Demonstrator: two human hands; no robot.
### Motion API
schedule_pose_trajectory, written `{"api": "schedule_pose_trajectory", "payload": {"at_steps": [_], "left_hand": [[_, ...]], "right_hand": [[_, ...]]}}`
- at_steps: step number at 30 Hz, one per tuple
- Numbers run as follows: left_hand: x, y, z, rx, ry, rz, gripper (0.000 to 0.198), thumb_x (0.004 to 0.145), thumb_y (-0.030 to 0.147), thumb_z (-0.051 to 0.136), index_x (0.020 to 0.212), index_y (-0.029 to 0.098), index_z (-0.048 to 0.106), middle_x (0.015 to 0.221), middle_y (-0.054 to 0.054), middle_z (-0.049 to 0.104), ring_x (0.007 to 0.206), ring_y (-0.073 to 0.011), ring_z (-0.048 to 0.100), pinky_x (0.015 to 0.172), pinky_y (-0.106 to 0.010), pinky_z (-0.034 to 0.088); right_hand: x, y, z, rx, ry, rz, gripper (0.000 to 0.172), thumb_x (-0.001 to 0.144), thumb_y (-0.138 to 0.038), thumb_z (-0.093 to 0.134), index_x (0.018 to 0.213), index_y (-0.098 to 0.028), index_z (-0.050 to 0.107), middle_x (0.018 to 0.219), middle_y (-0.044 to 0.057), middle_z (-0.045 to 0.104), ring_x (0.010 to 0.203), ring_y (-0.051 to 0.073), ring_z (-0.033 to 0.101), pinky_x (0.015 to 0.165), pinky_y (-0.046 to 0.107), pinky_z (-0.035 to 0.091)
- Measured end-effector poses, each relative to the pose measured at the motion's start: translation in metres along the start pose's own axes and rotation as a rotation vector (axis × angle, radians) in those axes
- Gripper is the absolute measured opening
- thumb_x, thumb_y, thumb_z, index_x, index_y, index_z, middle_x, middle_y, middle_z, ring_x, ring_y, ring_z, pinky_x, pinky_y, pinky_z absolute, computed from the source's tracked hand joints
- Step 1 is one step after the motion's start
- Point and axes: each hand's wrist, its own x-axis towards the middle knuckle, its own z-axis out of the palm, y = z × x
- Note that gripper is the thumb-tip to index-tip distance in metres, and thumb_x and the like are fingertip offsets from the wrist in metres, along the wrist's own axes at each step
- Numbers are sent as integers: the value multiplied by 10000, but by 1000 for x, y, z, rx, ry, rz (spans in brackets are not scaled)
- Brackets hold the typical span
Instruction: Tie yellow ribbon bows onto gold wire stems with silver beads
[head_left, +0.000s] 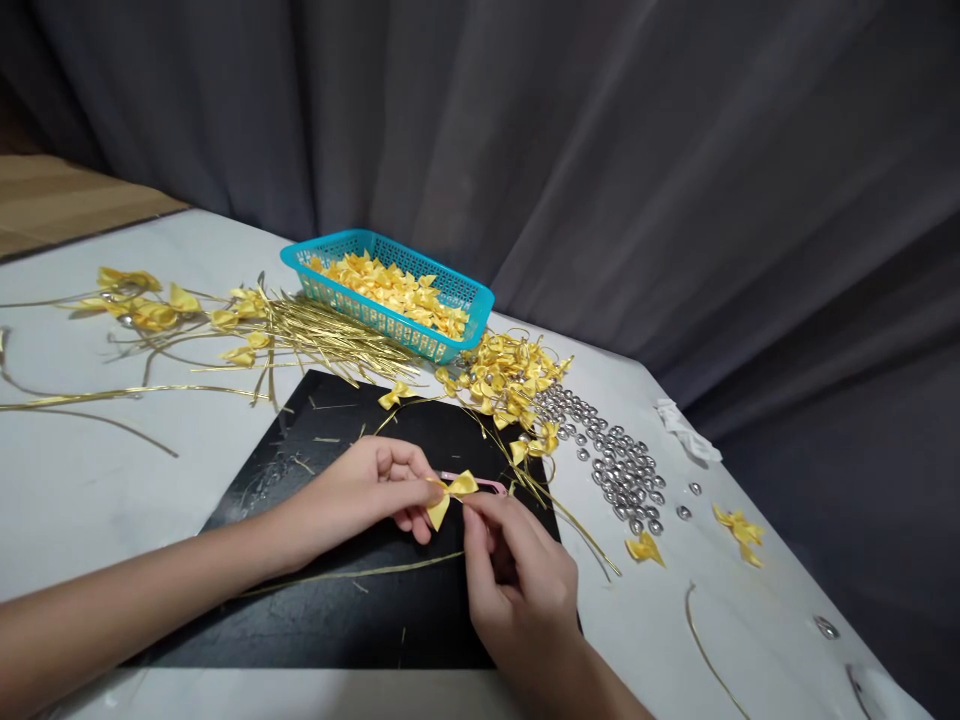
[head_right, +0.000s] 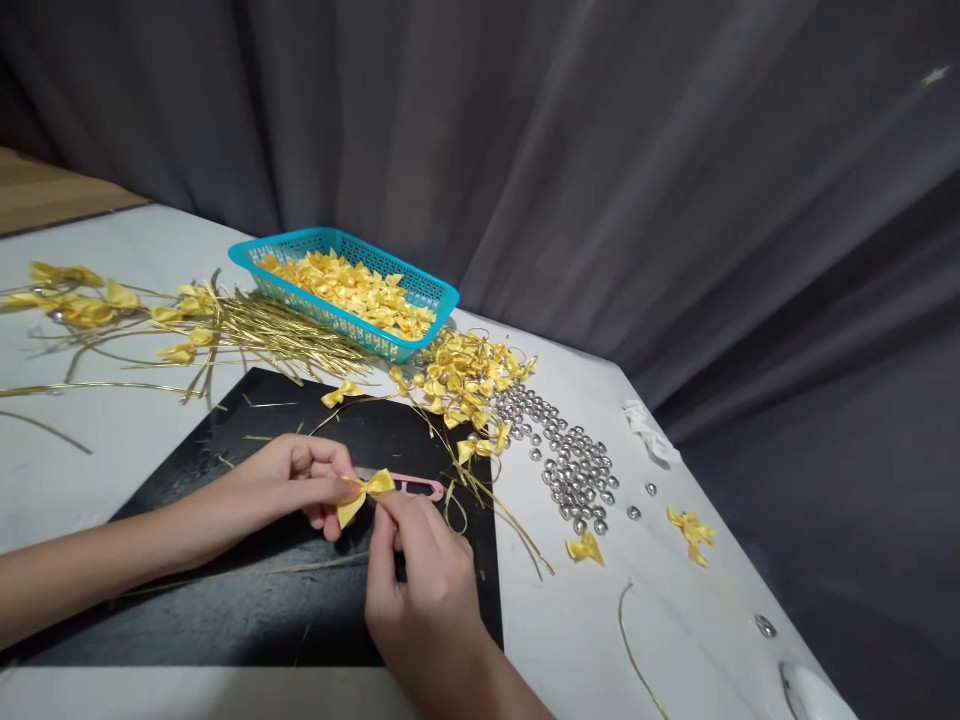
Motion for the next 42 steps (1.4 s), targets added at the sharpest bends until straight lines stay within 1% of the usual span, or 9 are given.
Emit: {"api": "schedule_pose_trajectory", "payload": {"at_steps": [8,13,17,23,28,31,35,39,42], "left_hand": [[0,-1,-1,-14,-27,-2,122,699,190,733,649,143,633,519,32,701,499,-63,622,507,-121,436],[0,-4,-2,-4,-52,18,157,707,248,741,666,143,632,547,29,691,519,-81,631,519,-150,450],[0,-7,-2,13,-62,44,193,735,295,719,668,143,620,579,23,685,525,-83,629,529,-161,463],[-3,-8,0,53,-72,96,165,765,273,674,682,144,613,610,31,670,527,-65,613,530,-143,457],[-10,-5,8,262,28,228,172,769,280,630,665,146,602,526,33,619,490,-69,555,489,-139,425],[-15,-6,12,441,107,397,170,775,256,591,647,147,618,524,26,608,464,-72,518,447,-141,407],[-19,-11,14,635,193,570,138,792,218,594,694,165,674,575,14,667,488,-87,561,478,-147,447],[-25,-16,18,666,251,610,149,808,229,593,709,189,698,607,6,701,495,-102,578,494,-165,473],[-30,-16,23,600,290,586,148,793,229,605,678,195,691,552,20,670,450,-92,544,439,-159,438]], "right_hand": [[0,0,0,-19,-3,-5,155,850,-45,495,909,-143,601,726,20,661,578,90,625,553,173,488],[-1,0,1,-92,19,-79,138,850,-51,505,908,-137,596,669,3,675,384,54,515,395,169,398],[0,-3,1,-143,30,-94,148,875,-90,473,883,-145,610,607,-9,654,357,59,495,377,175,388],[2,-9,-1,-221,27,-108,227,891,-109,440,768,-121,630,497,-25,589,316,61,446,363,189,364],[2,-10,-2,-232,20,-92,255,903,-126,428,766,-116,643,518,-17,618,315,59,454,366,194,357],[-1,-10,-2,-253,16,-83,273,921,-152,411,788,-120,648,515,-15,626,342,69,506,389,192,383],[-2,-12,-4,-266,1,-98,254,927,-176,407,839,-124,640,522,-4,646,366,98,561,392,211,403],[-6,-12,-8,-283,14,-186,203,921,-159,429,940,-119,628,634,38,713,441,131,626,438,222,485],[-15,-9,-10,-282,15,-210,190,897,-162,505,1038,-187,630,780,48,746,553,136,664,531,211,550]]}}
